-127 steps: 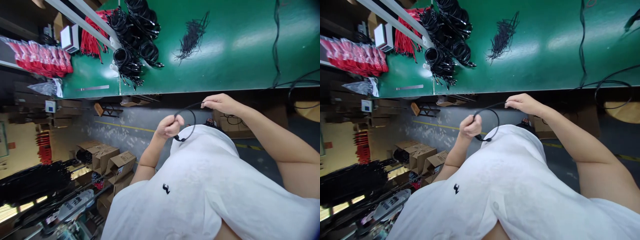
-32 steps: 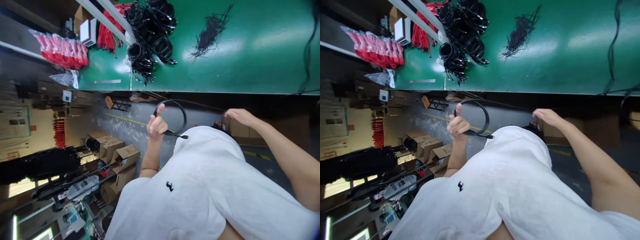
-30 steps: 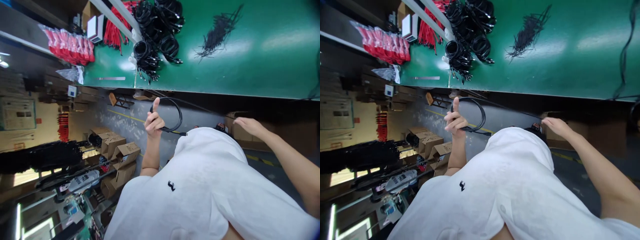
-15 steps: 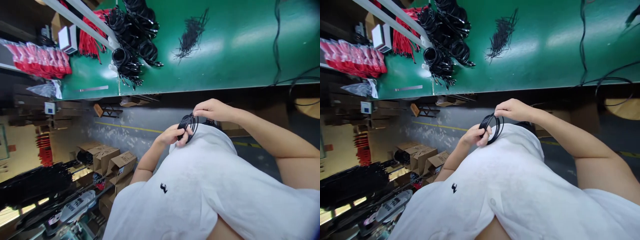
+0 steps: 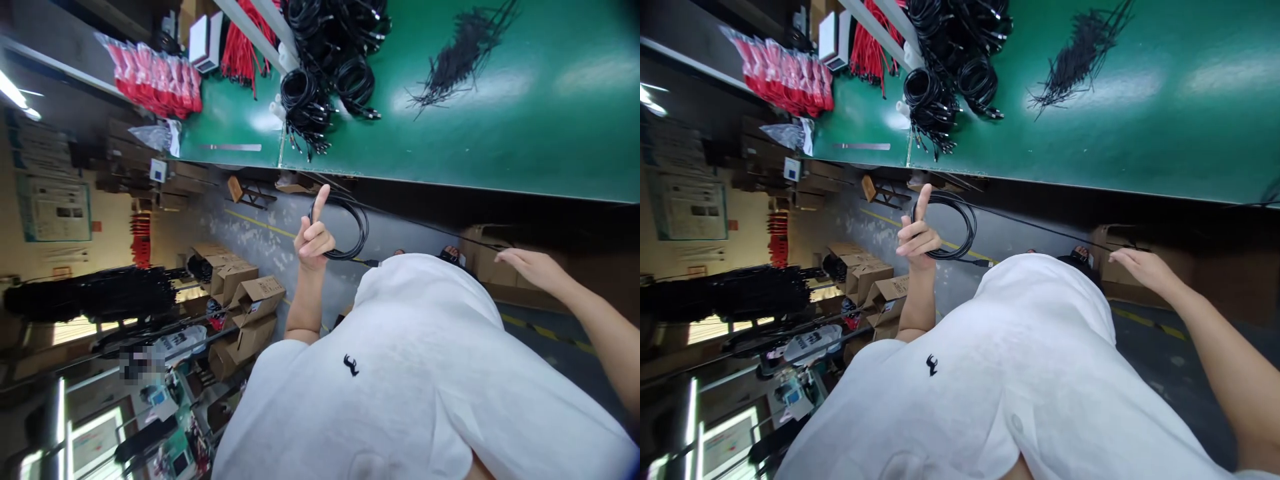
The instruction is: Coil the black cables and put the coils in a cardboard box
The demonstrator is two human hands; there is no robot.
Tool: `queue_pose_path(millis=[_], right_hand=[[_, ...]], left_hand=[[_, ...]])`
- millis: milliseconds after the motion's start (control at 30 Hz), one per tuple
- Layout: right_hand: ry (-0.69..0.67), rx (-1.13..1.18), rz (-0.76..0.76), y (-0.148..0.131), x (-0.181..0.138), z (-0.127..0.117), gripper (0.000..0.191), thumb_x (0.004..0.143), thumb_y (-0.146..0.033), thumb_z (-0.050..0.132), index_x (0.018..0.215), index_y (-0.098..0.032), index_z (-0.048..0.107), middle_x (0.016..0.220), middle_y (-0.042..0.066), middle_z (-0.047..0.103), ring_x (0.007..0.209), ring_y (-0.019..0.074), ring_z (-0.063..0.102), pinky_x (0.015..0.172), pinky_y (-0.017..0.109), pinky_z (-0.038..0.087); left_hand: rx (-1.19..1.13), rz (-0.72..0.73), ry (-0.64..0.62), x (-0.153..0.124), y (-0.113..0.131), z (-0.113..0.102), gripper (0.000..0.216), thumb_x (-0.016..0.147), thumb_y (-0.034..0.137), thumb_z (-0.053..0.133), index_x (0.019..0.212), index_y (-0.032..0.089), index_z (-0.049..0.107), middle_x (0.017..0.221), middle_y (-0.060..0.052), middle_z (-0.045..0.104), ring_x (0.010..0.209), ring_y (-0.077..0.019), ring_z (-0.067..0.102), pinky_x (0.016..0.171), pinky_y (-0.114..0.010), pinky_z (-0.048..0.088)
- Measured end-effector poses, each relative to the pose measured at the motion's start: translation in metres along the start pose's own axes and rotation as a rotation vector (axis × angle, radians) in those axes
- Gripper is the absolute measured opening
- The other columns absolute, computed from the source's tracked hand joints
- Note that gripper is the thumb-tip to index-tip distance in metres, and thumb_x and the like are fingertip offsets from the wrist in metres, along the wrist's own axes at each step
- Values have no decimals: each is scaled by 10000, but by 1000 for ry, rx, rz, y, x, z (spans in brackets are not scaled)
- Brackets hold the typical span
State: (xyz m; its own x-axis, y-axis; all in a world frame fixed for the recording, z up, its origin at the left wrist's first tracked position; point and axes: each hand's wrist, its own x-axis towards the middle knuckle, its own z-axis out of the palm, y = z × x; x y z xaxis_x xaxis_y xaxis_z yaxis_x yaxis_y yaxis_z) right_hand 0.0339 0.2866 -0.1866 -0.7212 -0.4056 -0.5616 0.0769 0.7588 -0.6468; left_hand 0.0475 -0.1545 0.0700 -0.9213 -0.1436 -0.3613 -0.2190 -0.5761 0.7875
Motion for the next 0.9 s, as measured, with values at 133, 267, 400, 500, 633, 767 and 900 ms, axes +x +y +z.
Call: queue_pose_path(millis=[133, 267, 400, 500, 633, 767, 900], right_hand=[[67, -303, -236, -63, -30, -9, 384, 934, -509, 417, 865, -254, 696, 1003, 123, 745, 853, 292, 690, 632, 348, 432], [108, -162, -755, -154, -53, -27, 383, 1002, -439, 396, 921, -228, 705, 841, 50, 723, 741, 175, 667, 649, 279, 420], [143, -28, -797, -217, -39, -52, 424, 1001, -459, 386, 885, -198, 701, 804, 45, 706, 699, 149, 621, 638, 263, 391], [107, 66, -709, -228, -16, -64, 398, 953, -483, 448, 833, -194, 695, 776, 30, 695, 695, 140, 595, 647, 257, 380], [33, 261, -547, -202, 10, -63, 403, 873, -549, 530, 773, -189, 680, 709, 1, 659, 682, 129, 562, 658, 248, 378], [122, 287, -322, -136, 37, -49, 415, 842, -562, 528, 723, -186, 656, 699, 21, 636, 693, 152, 548, 694, 284, 386], [271, 118, -191, -66, 54, -35, 315, 860, -462, 527, 768, -185, 645, 851, 94, 689, 831, 202, 581, 812, 348, 383]], left_hand=[[160, -109, 13, 11, -15, 1, 466, 940, 393, 594, 1393, 312, 520, 661, 66, 652, 478, -41, 539, 485, -149, 373], [329, -338, -150, 18, -52, 5, 458, 792, 420, 771, 1144, 152, 657, 936, -87, 767, 849, -184, 732, 732, -258, 542], [320, -583, -468, 7, -84, 19, 474, 733, 479, 816, 1002, 113, 682, 947, -156, 773, 883, -253, 748, 819, -348, 566], [306, -737, -647, -4, -87, 24, 487, 737, 515, 796, 951, 89, 696, 679, -108, 728, 565, -188, 680, 578, -286, 534], [222, -760, -590, -10, -76, 11, 392, 804, 506, 710, 838, 116, 711, 328, 84, 357, 255, -68, 283, 331, -209, 300], [149, -527, -281, -11, -53, -14, 396, 864, 590, 583, 920, 226, 728, 296, 148, 99, 205, -61, 97, 264, -192, 158], [24, -130, 26, -6, -28, -18, 422, 914, 633, 491, 1232, 387, 619, 356, 156, 107, 207, -54, 81, 268, -189, 92]])
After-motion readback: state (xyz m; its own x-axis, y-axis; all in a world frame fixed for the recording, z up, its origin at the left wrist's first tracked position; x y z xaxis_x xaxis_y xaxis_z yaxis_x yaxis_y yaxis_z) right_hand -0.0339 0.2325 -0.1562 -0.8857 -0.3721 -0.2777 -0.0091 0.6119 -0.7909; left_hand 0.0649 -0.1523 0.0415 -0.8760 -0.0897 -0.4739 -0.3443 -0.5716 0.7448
